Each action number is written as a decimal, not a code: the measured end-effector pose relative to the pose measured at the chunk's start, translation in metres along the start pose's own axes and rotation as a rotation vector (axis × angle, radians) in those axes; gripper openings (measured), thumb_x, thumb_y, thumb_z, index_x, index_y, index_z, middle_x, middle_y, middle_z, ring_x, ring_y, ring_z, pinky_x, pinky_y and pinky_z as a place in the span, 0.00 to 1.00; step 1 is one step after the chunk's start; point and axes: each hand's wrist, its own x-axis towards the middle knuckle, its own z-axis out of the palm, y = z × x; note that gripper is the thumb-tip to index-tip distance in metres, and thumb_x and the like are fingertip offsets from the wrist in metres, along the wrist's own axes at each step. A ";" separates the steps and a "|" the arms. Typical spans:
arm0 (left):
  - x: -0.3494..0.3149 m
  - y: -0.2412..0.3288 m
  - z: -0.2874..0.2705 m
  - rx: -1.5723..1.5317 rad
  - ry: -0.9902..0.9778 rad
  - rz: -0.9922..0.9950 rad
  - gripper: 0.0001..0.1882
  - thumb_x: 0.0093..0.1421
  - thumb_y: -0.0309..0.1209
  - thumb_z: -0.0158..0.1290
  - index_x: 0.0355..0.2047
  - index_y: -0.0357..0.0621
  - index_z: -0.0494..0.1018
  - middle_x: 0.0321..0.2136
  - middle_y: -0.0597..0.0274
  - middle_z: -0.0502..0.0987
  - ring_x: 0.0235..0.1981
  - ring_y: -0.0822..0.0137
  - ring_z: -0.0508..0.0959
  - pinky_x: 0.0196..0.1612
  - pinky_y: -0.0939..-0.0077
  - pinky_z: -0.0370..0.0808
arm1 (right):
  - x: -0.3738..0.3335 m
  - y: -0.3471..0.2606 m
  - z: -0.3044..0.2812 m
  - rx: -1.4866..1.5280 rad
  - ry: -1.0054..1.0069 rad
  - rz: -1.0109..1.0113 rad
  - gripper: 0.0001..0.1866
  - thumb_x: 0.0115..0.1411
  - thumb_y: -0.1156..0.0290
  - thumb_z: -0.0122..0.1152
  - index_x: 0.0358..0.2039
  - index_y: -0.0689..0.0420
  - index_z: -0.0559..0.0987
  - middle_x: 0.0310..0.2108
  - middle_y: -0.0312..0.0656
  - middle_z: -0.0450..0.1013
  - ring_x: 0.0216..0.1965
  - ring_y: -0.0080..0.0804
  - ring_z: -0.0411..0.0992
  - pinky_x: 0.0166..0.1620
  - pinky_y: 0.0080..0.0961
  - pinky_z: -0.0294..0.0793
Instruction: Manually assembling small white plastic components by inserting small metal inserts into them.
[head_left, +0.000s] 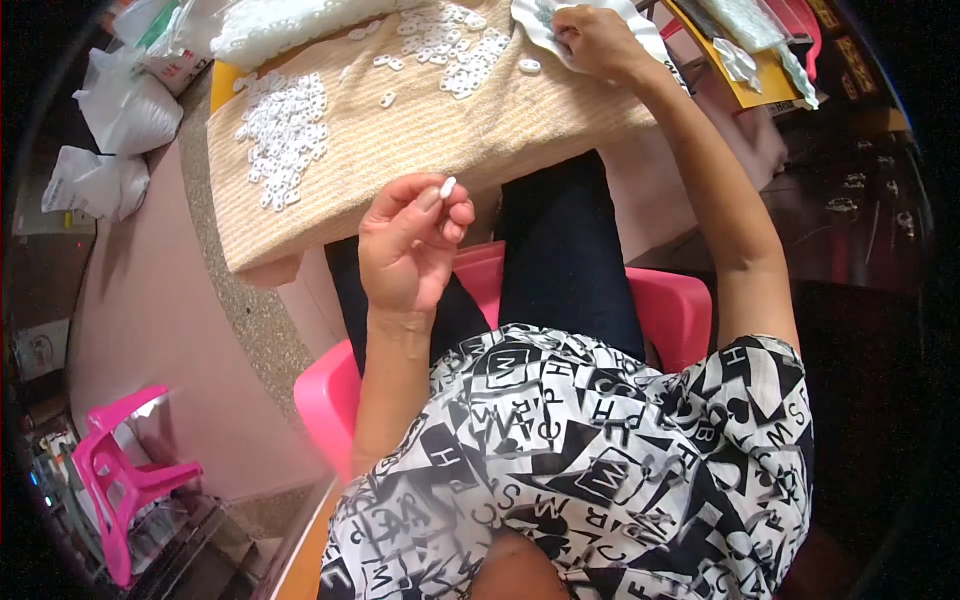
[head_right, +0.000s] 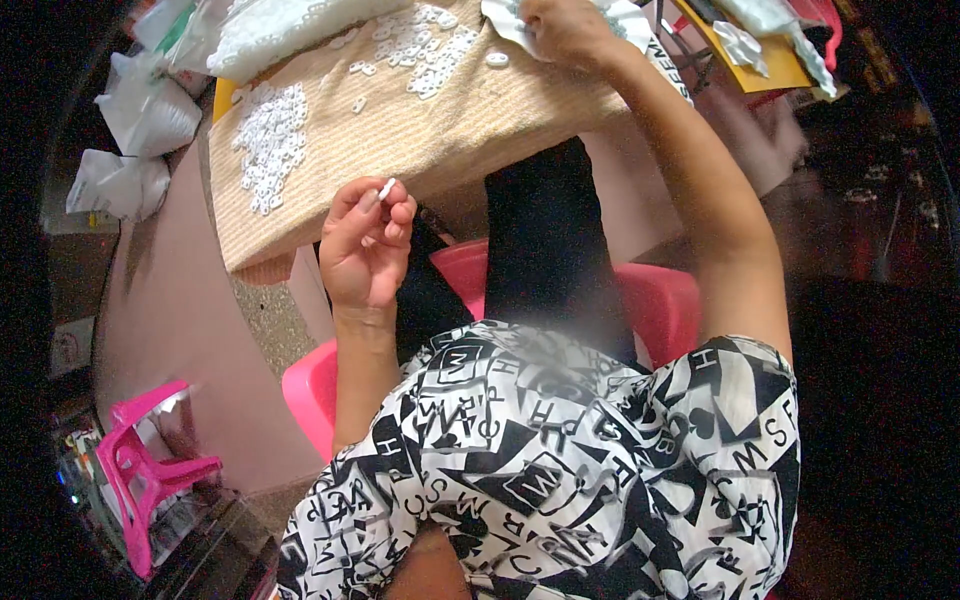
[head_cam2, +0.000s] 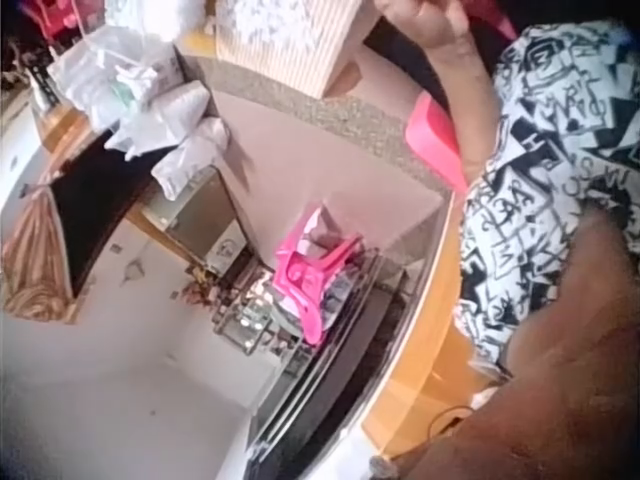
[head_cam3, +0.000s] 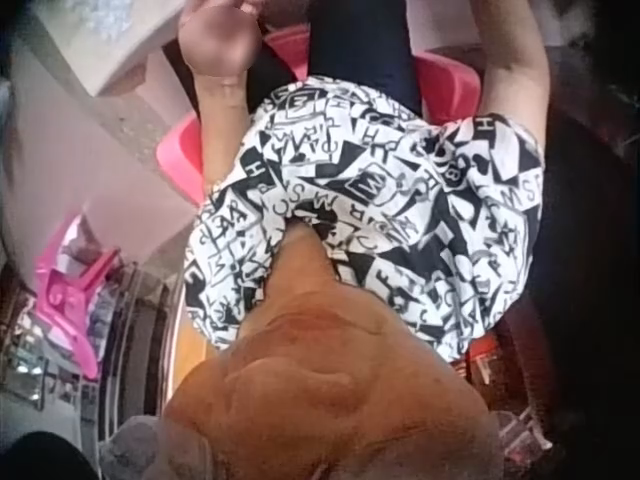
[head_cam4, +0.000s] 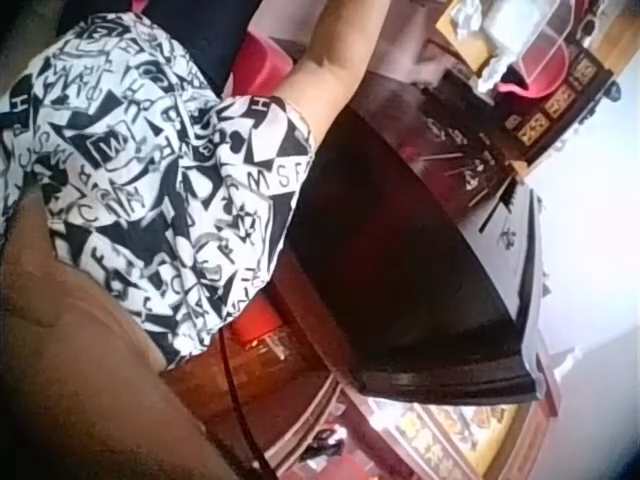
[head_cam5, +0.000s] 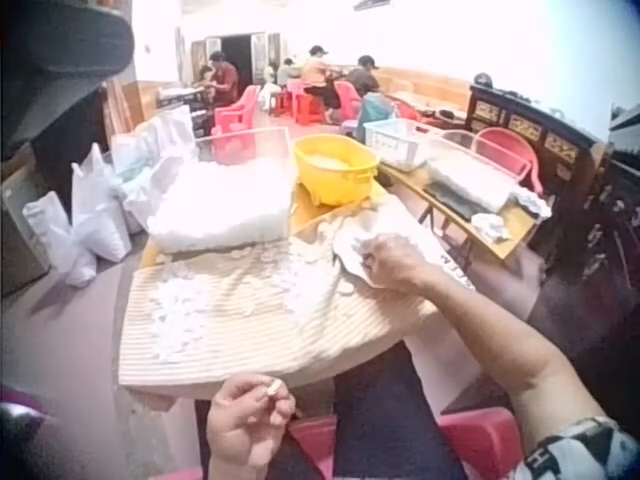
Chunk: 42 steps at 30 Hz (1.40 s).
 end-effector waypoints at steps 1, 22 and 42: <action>0.000 -0.002 0.001 0.038 -0.004 0.036 0.07 0.53 0.19 0.46 0.33 0.34 0.70 0.26 0.52 0.73 0.26 0.65 0.74 0.26 0.83 0.69 | 0.001 0.004 0.002 0.016 -0.024 -0.045 0.09 0.46 0.71 0.49 0.26 0.57 0.76 0.22 0.52 0.71 0.25 0.47 0.71 0.30 0.36 0.70; 0.006 -0.014 -0.014 0.138 -0.093 0.164 0.07 0.53 0.19 0.48 0.34 0.40 0.69 0.29 0.56 0.72 0.29 0.66 0.70 0.28 0.78 0.66 | -0.029 0.002 -0.002 1.643 -0.207 0.227 0.06 0.55 0.73 0.52 0.32 0.62 0.73 0.28 0.39 0.70 0.29 0.23 0.67 0.34 0.18 0.69; -0.002 -0.024 0.000 0.366 0.045 0.192 0.11 0.51 0.18 0.50 0.37 0.29 0.70 0.27 0.56 0.74 0.25 0.70 0.74 0.25 0.84 0.72 | -0.115 -0.097 0.020 1.321 -0.225 0.005 0.07 0.56 0.73 0.50 0.28 0.65 0.71 0.22 0.33 0.67 0.26 0.17 0.63 0.32 0.15 0.65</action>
